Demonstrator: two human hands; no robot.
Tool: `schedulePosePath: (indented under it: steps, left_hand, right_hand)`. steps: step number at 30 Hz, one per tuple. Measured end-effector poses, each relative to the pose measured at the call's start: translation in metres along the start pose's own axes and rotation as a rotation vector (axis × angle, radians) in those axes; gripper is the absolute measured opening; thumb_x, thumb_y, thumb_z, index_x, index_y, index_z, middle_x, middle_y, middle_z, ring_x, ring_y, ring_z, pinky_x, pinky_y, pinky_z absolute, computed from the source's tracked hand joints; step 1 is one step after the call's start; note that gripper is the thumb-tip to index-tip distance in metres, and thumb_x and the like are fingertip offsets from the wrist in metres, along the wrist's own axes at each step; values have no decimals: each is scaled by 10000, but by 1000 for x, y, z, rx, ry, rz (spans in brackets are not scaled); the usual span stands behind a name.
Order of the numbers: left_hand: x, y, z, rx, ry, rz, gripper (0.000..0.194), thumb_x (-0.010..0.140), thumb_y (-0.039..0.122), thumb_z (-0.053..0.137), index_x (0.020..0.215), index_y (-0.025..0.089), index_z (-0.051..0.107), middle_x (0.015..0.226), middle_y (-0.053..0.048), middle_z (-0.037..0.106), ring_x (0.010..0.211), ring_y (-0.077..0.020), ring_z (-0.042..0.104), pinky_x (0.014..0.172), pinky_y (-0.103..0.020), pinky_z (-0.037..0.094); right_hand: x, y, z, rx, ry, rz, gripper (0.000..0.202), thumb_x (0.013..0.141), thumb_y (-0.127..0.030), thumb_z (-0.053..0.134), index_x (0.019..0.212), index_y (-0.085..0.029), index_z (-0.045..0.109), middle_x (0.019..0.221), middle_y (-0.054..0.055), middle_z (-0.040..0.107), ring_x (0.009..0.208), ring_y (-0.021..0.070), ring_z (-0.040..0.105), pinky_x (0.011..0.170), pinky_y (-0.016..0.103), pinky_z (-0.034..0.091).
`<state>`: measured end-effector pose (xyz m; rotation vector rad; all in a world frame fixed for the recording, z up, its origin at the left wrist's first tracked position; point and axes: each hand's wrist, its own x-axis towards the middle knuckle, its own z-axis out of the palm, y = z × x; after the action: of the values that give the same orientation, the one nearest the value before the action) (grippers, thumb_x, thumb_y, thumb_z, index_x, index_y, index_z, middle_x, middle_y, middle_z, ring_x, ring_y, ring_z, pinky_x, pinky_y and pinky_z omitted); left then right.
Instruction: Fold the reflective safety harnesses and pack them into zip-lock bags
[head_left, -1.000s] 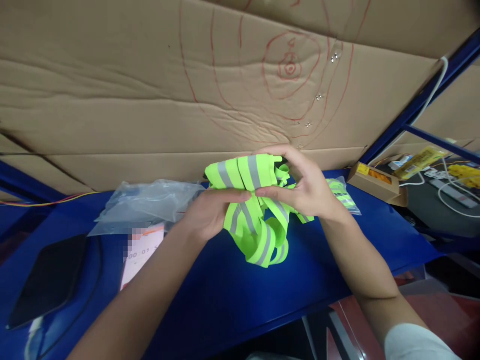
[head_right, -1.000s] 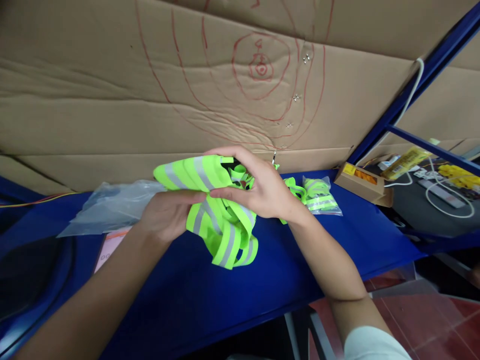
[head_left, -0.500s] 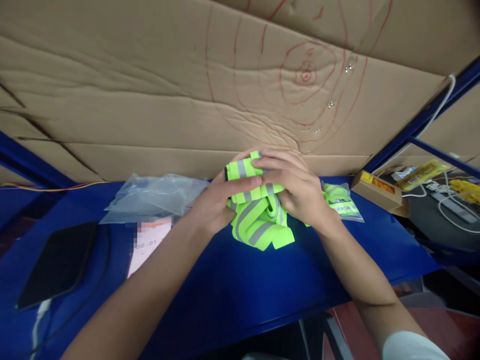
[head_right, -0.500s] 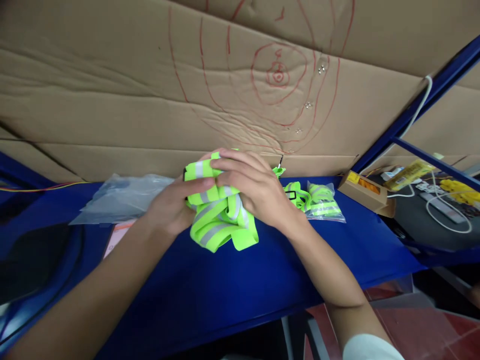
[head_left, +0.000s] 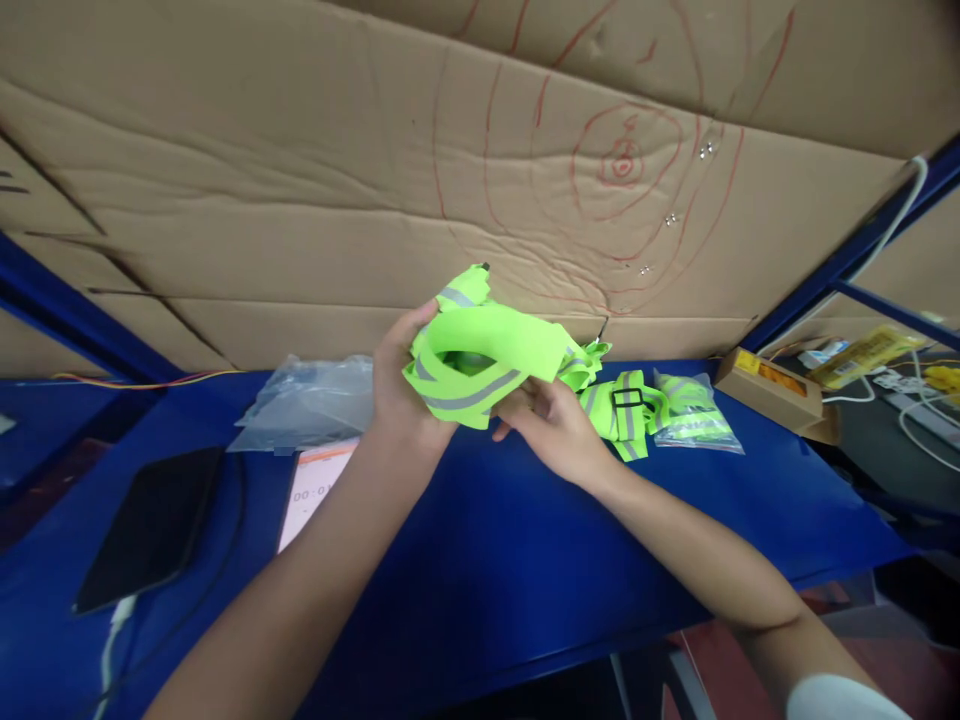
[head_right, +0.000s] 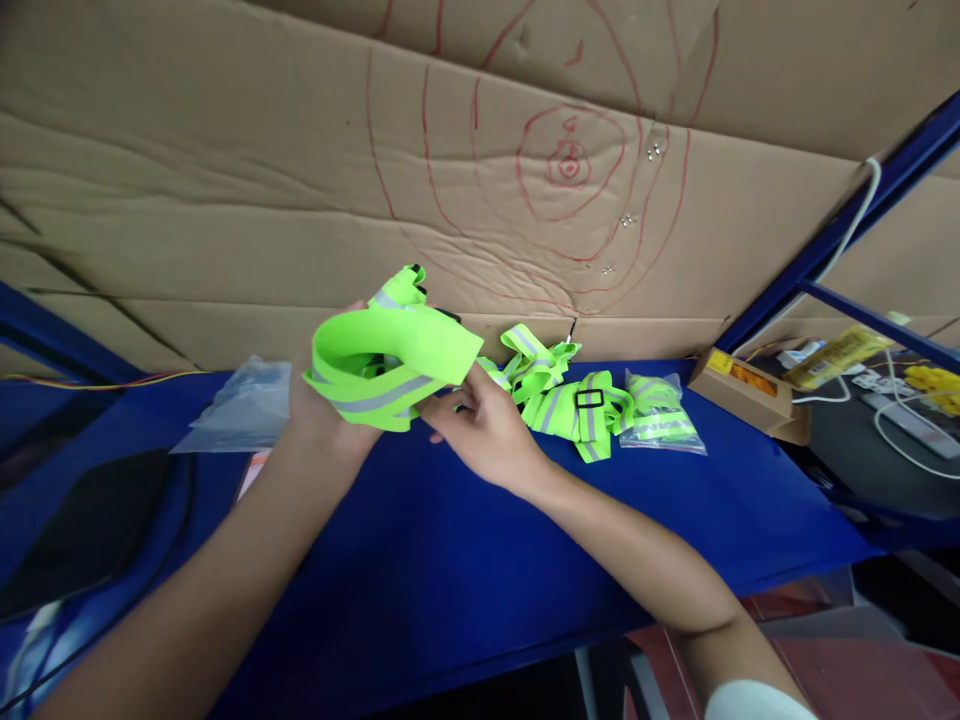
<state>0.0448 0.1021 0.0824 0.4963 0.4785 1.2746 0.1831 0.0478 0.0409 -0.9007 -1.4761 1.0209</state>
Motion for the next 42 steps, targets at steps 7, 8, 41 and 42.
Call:
schedulePosePath:
  steps: [7, 8, 41, 42]
  left_hand:
    - [-12, -14, 7, 59, -102, 121, 103, 876, 268, 686, 895, 182, 739, 903, -39, 781, 963, -256, 744, 870, -348, 607]
    - [-12, -15, 7, 93, -91, 174, 96, 863, 263, 710, 920, 195, 750, 934, -32, 788, 1028, -272, 741, 901, -359, 606]
    - [-4, -10, -5, 549, 3, 783, 524, 783, 218, 868, 1193, 289, 549, 1304, 40, 651, 1173, -191, 666, 1031, -297, 506]
    - [-5, -11, -6, 590, -23, 777, 529, 791, 227, 867, 1204, 289, 542, 1317, 27, 638, 1143, -194, 672, 1032, -302, 509]
  right_hand:
    - [4, -2, -3, 533, -18, 277, 367, 657, -327, 937, 863, -203, 660, 675, -50, 589, 575, 83, 486, 510, 202, 439]
    - [4, -1, -4, 548, -19, 302, 353, 646, -304, 936, 822, -200, 648, 636, -60, 552, 545, 73, 432, 474, 194, 376]
    - [13, -4, -17, 603, -26, 516, 589, 935, -710, 608, 1178, -183, 707, 1254, 114, 709, 1025, 202, 707, 792, 294, 638]
    - [14, -5, -18, 590, -19, 543, 614, 916, -734, 616, 1175, -185, 706, 1242, 114, 711, 1004, 199, 708, 785, 292, 633]
